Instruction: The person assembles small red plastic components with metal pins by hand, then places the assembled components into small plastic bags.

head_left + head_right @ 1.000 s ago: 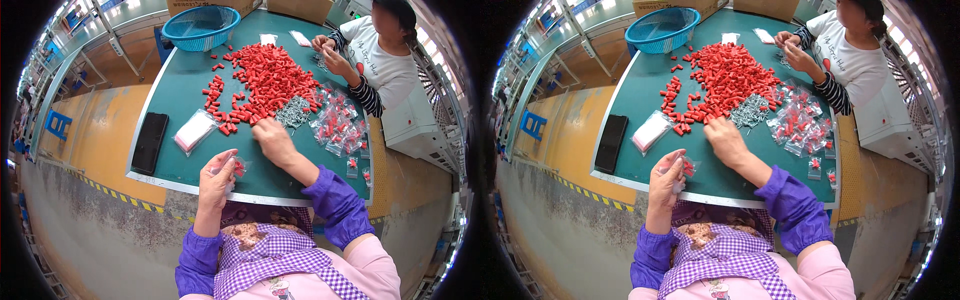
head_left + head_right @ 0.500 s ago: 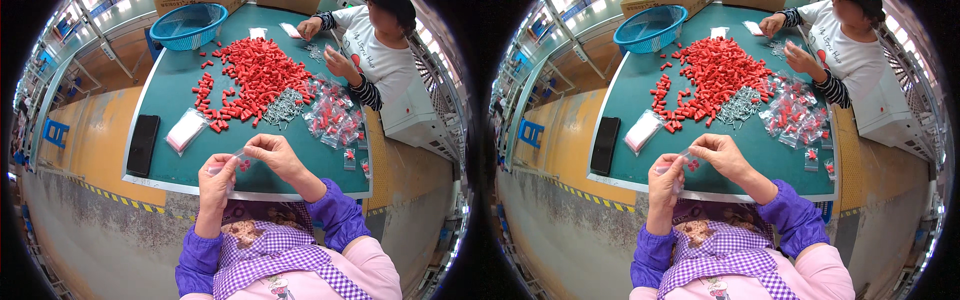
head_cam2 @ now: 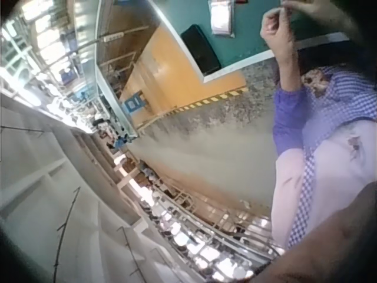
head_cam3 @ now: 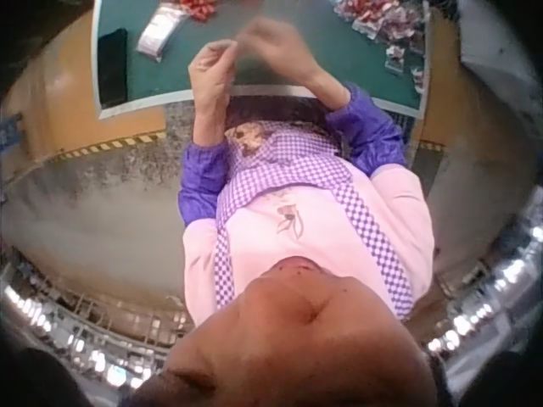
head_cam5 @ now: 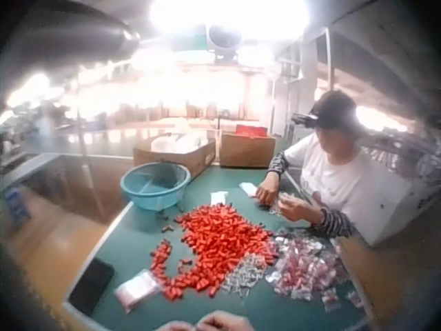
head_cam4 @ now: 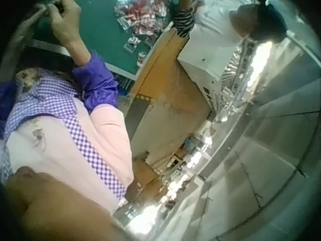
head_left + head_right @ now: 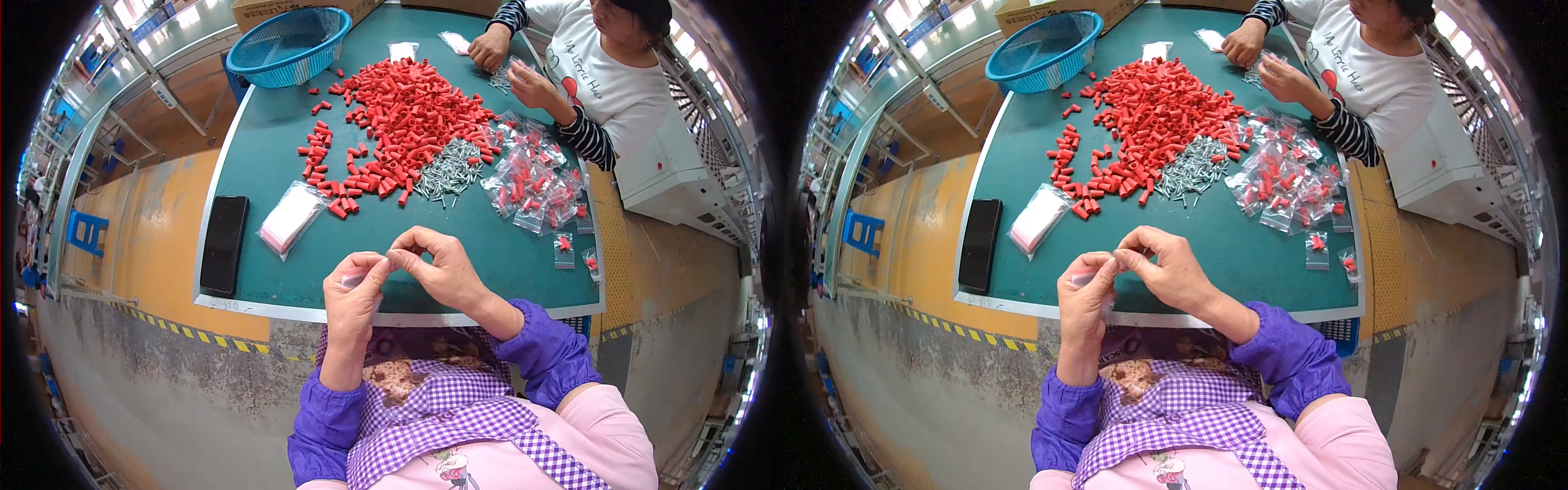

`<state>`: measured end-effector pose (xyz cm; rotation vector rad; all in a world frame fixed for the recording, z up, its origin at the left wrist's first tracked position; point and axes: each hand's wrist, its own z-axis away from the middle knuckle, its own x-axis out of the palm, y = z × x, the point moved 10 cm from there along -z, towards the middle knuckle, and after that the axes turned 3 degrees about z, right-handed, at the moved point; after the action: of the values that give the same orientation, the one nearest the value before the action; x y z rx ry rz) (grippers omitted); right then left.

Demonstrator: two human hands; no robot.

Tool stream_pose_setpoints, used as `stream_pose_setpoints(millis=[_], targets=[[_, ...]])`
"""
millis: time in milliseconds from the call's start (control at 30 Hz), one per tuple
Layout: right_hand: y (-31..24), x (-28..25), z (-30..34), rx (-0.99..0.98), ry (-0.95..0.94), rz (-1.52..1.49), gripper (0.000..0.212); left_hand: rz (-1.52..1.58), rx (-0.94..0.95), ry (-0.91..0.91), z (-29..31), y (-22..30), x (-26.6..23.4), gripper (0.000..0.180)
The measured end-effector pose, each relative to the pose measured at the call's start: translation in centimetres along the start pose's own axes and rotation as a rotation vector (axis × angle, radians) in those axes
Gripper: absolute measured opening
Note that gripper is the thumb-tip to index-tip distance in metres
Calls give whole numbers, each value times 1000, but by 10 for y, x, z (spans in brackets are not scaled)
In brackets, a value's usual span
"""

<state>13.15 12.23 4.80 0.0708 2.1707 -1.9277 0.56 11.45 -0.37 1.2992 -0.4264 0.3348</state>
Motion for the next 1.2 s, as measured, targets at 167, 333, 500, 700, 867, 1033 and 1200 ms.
stream_pose_setpoints(millis=[167,333,500,700,867,1033,1200], targets=[[1,-5,8,10,19,63,11,27,-61,-51,3,-18,3,12],[-15,-81,16,-101,423,296,1,373,-144,-124,-4,-26,12,29],[-55,-150,37,-338,814,802,5,638,-210,-139,-6,-35,13,31],[17,-43,16,162,151,130,17,671,-151,-92,-7,-37,15,31],[28,15,10,199,55,-134,18,629,-125,-115,-2,-32,19,33],[20,-1,9,36,192,79,11,703,-126,-107,0,-27,15,33],[28,-6,8,130,160,-13,12,661,-173,-20,0,-40,1,33]])
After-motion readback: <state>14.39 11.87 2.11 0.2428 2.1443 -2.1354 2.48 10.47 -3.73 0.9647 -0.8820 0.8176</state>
